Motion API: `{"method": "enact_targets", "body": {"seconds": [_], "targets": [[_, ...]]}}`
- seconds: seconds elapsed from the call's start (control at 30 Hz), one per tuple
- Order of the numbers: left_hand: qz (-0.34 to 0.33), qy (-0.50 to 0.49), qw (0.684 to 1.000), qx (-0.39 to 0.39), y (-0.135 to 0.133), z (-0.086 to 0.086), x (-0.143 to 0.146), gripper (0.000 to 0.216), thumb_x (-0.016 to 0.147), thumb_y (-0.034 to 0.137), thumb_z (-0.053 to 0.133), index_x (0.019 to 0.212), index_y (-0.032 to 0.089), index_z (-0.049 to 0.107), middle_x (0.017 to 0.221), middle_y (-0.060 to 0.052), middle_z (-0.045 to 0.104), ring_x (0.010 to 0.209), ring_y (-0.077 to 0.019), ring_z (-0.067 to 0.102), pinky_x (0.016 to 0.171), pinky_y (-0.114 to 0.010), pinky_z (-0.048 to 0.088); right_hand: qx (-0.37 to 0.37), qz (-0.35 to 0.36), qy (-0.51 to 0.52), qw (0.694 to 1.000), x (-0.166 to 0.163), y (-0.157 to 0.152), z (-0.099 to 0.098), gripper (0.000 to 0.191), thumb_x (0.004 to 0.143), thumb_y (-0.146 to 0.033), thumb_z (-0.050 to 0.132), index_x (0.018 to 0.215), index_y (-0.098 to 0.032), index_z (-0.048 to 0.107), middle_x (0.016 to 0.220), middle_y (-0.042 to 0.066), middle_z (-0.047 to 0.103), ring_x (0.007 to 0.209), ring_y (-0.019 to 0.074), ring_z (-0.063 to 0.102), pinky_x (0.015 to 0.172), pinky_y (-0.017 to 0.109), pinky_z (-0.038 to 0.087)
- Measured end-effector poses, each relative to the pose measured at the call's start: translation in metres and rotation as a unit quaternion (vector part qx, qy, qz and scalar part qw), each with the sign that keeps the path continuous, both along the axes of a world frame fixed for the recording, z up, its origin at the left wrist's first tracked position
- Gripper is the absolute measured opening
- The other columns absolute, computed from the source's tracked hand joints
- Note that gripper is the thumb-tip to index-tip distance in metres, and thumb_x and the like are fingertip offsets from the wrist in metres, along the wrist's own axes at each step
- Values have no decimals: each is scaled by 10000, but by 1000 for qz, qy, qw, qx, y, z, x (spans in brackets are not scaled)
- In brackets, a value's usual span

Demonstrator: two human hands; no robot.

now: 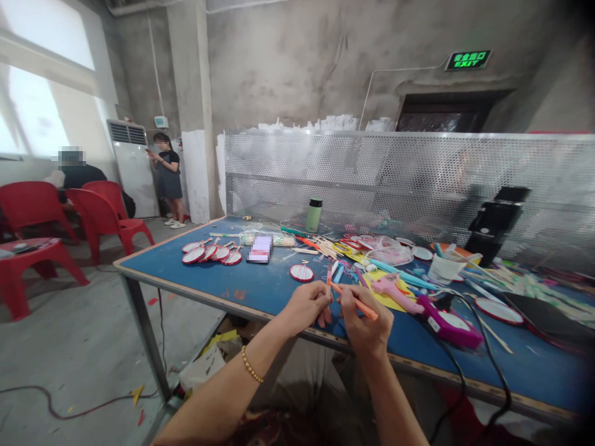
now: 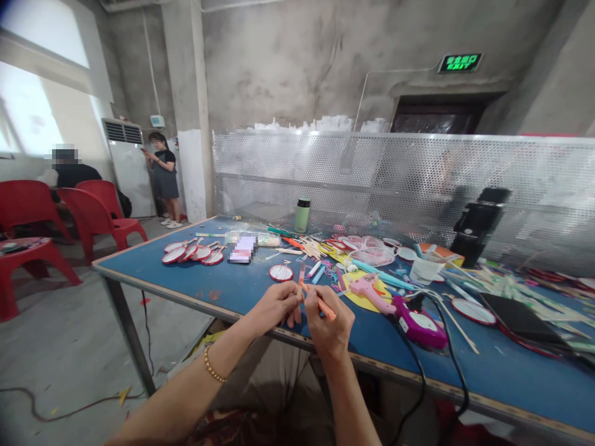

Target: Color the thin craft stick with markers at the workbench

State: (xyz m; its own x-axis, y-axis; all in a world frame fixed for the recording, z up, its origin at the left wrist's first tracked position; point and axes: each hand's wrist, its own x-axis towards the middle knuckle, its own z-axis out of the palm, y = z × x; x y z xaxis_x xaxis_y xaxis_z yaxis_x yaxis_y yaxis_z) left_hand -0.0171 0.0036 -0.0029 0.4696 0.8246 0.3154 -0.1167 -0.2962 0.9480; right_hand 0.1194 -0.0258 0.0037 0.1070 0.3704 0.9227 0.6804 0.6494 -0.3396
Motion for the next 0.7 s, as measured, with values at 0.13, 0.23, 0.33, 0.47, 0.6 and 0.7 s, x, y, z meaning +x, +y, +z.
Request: {"method": "enact_targets", "body": {"seconds": [0.13, 0.23, 0.33, 0.47, 0.6, 0.7], "targets": [[2, 2, 1000, 4, -1, 1, 0, 235, 872, 404, 539, 809, 179, 512, 532, 33, 590, 394, -86, 505, 414, -182, 374, 1, -5, 17, 1000, 0, 3, -3, 207, 932, -282, 560, 802, -189, 690, 665, -1, 686, 529, 99, 621, 540, 200, 496], [3, 3, 1000, 6, -1, 2, -1, 241, 873, 407, 542, 802, 178, 514, 531, 34, 588, 397, -86, 506, 422, -184, 383, -3, -5, 20, 1000, 0, 5, -5, 195, 928, -287, 571, 810, -190, 692, 670, -1, 687, 531, 100, 625, 539, 199, 499], [5, 4, 1000, 7, -1, 2, -1, 242, 875, 402, 540, 790, 177, 511, 530, 32, 589, 398, -85, 506, 425, -184, 379, -7, -5, 18, 1000, 0, 5, -5, 199, 929, -297, 568, 829, -189, 701, 683, 4, 694, 530, 101, 625, 538, 200, 499], [6, 6, 1000, 4, -2, 2, 0, 246, 877, 399, 530, 762, 186, 485, 530, 30, 590, 395, -86, 506, 415, -182, 366, -10, -2, 11, 1000, 1, 3, -3, 219, 932, -307, 561, 814, -191, 704, 676, 2, 695, 521, 100, 623, 548, 202, 502], [4, 8, 1000, 1, -2, 2, 0, 235, 871, 402, 535, 785, 187, 495, 529, 35, 589, 392, -89, 503, 415, -185, 371, -6, -10, 19, 1000, 0, 1, -1, 231, 931, -307, 556, 795, -187, 697, 655, 4, 688, 529, 108, 625, 559, 212, 503], [10, 12, 1000, 1, -2, 2, 0, 229, 874, 392, 527, 783, 184, 499, 529, 36, 583, 396, -88, 504, 424, -186, 380, -10, 2, 16, 1000, 0, 1, -1, 207, 927, -296, 560, 817, -189, 700, 673, 6, 692, 546, 111, 627, 570, 216, 508]]}}
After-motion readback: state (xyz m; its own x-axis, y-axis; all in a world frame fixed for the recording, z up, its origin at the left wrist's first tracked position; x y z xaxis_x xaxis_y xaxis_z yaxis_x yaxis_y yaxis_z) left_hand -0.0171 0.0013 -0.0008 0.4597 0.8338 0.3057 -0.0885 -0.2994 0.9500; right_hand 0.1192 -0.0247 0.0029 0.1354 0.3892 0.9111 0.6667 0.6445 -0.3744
